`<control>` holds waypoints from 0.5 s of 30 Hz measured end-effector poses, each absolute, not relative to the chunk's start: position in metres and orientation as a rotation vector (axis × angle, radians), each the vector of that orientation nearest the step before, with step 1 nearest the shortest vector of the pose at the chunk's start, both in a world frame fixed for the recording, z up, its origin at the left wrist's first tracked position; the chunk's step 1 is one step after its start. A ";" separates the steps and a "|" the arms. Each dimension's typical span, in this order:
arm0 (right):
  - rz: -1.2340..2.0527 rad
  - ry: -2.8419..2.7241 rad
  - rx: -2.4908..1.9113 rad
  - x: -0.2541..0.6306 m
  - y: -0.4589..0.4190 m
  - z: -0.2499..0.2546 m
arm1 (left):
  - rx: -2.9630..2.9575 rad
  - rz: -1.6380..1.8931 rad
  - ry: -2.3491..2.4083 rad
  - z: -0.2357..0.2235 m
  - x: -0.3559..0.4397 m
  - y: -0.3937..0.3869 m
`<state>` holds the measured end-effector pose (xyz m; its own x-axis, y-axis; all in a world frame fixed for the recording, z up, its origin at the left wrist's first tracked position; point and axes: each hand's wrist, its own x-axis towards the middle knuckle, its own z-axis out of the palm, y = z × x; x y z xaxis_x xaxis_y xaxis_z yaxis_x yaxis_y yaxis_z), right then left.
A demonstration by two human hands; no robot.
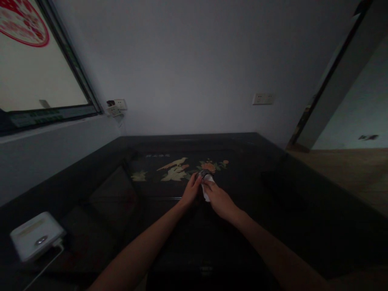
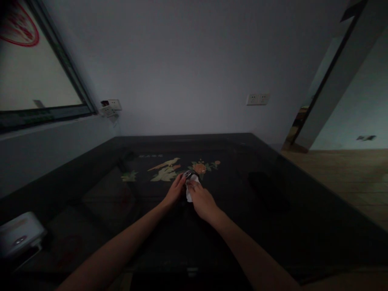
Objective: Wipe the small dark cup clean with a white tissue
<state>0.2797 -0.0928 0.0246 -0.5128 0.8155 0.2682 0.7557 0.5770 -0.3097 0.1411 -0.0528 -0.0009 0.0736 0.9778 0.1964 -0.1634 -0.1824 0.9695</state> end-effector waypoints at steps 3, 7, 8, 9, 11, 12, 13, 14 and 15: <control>0.020 -2.467 -1.320 0.281 -0.093 0.026 | 1.216 1.352 0.934 0.000 0.142 -0.053; 0.054 -2.435 -1.313 0.281 -0.091 0.021 | 1.204 1.354 0.955 0.001 0.143 -0.054; 0.109 -2.418 -1.299 0.281 -0.091 0.020 | 1.208 1.353 0.958 0.002 0.143 -0.054; 0.182 -2.393 -1.274 0.280 -0.090 0.018 | 1.213 1.354 0.961 0.002 0.143 -0.054; 0.367 -2.318 -1.187 0.279 -0.088 0.015 | 1.233 1.354 0.959 0.001 0.142 -0.055; 0.473 -2.266 -1.132 0.278 -0.086 0.013 | 1.248 1.352 0.956 0.002 0.142 -0.055; 0.583 -2.193 -1.084 0.277 -0.084 0.010 | 1.264 1.346 0.953 0.002 0.142 -0.056; 0.697 -2.104 -1.046 0.276 -0.082 0.008 | 1.280 1.337 0.954 0.002 0.141 -0.057; 0.812 -1.998 -1.025 0.275 -0.080 0.006 | 1.294 1.324 0.959 0.003 0.141 -0.057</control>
